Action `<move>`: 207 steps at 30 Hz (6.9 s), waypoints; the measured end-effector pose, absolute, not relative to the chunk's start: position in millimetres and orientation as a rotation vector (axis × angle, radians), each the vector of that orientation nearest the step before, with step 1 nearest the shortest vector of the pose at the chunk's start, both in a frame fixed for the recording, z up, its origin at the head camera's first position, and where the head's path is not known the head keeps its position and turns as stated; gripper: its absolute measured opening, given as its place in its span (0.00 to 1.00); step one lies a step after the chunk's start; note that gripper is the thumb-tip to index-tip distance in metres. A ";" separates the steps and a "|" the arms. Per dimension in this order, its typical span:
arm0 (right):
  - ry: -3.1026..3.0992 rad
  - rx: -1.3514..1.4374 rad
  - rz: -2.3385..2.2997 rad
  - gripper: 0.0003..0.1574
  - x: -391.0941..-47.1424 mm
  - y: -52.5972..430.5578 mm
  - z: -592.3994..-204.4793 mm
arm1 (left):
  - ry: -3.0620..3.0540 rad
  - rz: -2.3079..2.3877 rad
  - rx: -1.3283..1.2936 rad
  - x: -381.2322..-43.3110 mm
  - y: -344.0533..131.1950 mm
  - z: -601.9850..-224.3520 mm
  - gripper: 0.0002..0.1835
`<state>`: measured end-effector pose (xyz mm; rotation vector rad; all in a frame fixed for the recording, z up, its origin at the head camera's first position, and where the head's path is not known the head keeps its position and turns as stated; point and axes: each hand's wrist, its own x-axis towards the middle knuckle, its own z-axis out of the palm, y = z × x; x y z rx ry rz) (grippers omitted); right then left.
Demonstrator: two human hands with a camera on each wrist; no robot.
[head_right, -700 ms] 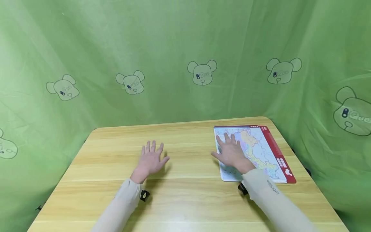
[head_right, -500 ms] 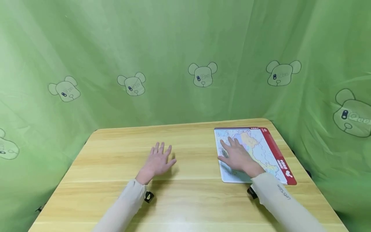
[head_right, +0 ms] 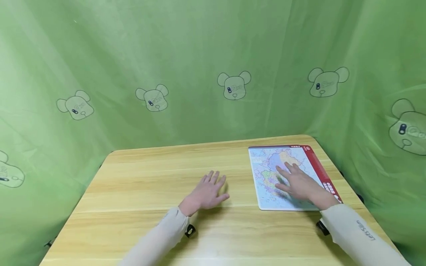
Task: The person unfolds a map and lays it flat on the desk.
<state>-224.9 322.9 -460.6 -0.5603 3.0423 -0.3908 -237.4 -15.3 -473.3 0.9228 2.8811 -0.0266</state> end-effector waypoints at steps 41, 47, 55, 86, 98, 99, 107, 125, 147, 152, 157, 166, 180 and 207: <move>3.040 -0.734 -0.313 0.46 -185.4 394.8 -509.0 | 2.752 -0.333 1.038 -231.0 117.4 -503.4 0.41; 3.064 -0.734 -0.270 0.47 -184.9 394.2 -513.0 | 2.738 -0.368 1.014 -229.1 117.5 -504.5 0.44; 3.061 -0.763 -0.284 0.46 -187.9 387.6 -510.8 | 2.740 -0.434 0.984 -225.6 109.8 -504.2 0.48; 2.988 -0.714 -0.280 0.54 -201.0 345.0 -505.8 | 2.725 -0.337 0.938 -235.6 51.8 -502.8 0.50; 2.995 -0.674 -0.290 0.58 -207.1 335.9 -506.2 | 2.730 -0.297 0.955 -243.6 9.6 -506.2 0.50; 2.993 -0.678 -0.294 0.58 -208.4 334.6 -505.6 | 2.731 -0.295 0.958 -244.7 6.3 -506.3 0.50; 2.963 -0.719 -0.328 0.59 -216.5 323.9 -505.2 | 2.721 -0.273 0.988 -252.8 -16.7 -510.3 0.51; 2.913 -0.826 -0.289 0.56 -231.5 284.5 -499.6 | 2.724 -0.228 0.984 -262.4 -63.7 -513.5 0.50; 2.890 -0.873 -0.247 0.54 -247.0 243.1 -502.2 | 2.744 -0.153 0.976 -267.8 -109.9 -506.3 0.50; 2.877 -0.888 -0.254 0.54 -248.3 231.2 -500.3 | 2.731 -0.102 0.966 -268.5 -122.1 -503.8 0.50; 2.869 -0.891 -0.221 0.53 -249.0 221.0 -497.7 | 2.725 -0.039 0.983 -268.3 -132.9 -501.5 0.49; 2.835 -0.863 -0.191 0.51 -248.2 207.3 -494.4 | 2.716 -0.015 0.973 -269.8 -145.5 -503.0 0.50; 2.854 -0.860 -0.181 0.52 -249.0 200.9 -498.4 | 2.711 -0.025 0.975 -270.4 -153.8 -502.4 0.50; 2.848 -0.938 -0.213 0.46 -257.8 203.9 -500.4 | 2.746 -0.140 0.949 -264.3 -150.0 -506.2 0.50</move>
